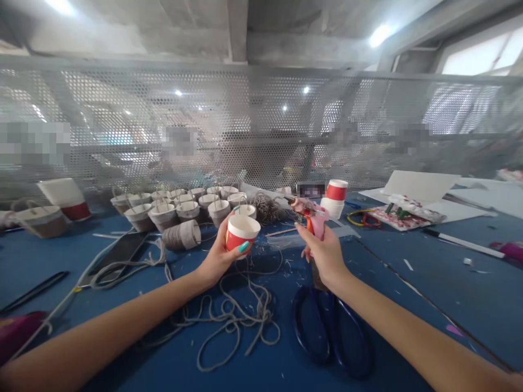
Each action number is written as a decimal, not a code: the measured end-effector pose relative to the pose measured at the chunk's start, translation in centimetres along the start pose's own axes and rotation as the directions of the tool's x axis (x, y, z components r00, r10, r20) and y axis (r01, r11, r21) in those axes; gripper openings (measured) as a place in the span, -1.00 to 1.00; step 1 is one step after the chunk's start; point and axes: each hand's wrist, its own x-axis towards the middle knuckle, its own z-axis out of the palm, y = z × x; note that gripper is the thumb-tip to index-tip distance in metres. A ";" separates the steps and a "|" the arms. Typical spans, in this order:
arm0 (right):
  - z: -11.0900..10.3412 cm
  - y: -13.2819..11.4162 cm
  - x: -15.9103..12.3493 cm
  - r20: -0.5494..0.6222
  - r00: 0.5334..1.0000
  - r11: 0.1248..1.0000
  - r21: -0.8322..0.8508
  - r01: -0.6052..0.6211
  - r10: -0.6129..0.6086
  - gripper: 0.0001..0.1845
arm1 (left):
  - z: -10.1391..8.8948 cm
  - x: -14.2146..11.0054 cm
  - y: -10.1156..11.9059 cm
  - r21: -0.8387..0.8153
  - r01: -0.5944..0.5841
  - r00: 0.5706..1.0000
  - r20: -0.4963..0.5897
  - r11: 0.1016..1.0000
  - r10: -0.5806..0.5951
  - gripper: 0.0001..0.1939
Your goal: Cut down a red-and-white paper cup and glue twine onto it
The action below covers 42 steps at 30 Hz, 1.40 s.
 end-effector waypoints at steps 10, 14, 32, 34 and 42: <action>0.2 0.3 -0.4 0.046 0.996 0.995 0.070 0.078 -0.081 -0.60 | -0.8 0.3 -0.9 -0.013 -0.053 0.993 0.103 0.999 0.054 -0.45; 0.4 0.2 -0.5 0.050 0.997 0.997 0.050 0.063 -0.065 -0.60 | -0.8 0.6 -0.8 -0.213 0.086 0.994 0.091 0.973 -0.068 -0.28; 0.1 0.5 -0.3 0.095 0.987 0.991 0.000 0.131 -0.130 -0.62 | -1.8 1.3 0.0 -0.549 0.320 0.942 0.095 0.772 -0.323 -0.51; 0.2 0.4 -0.4 0.109 0.985 0.990 -0.019 0.139 -0.136 -0.62 | -1.7 1.2 0.1 -0.535 0.377 0.920 0.123 0.756 -0.372 -0.52; -0.3 -0.3 -1.3 0.083 0.930 0.881 -0.298 0.367 -0.359 -0.68 | -1.3 0.8 0.2 -0.492 0.401 0.916 0.236 0.773 -0.325 -0.55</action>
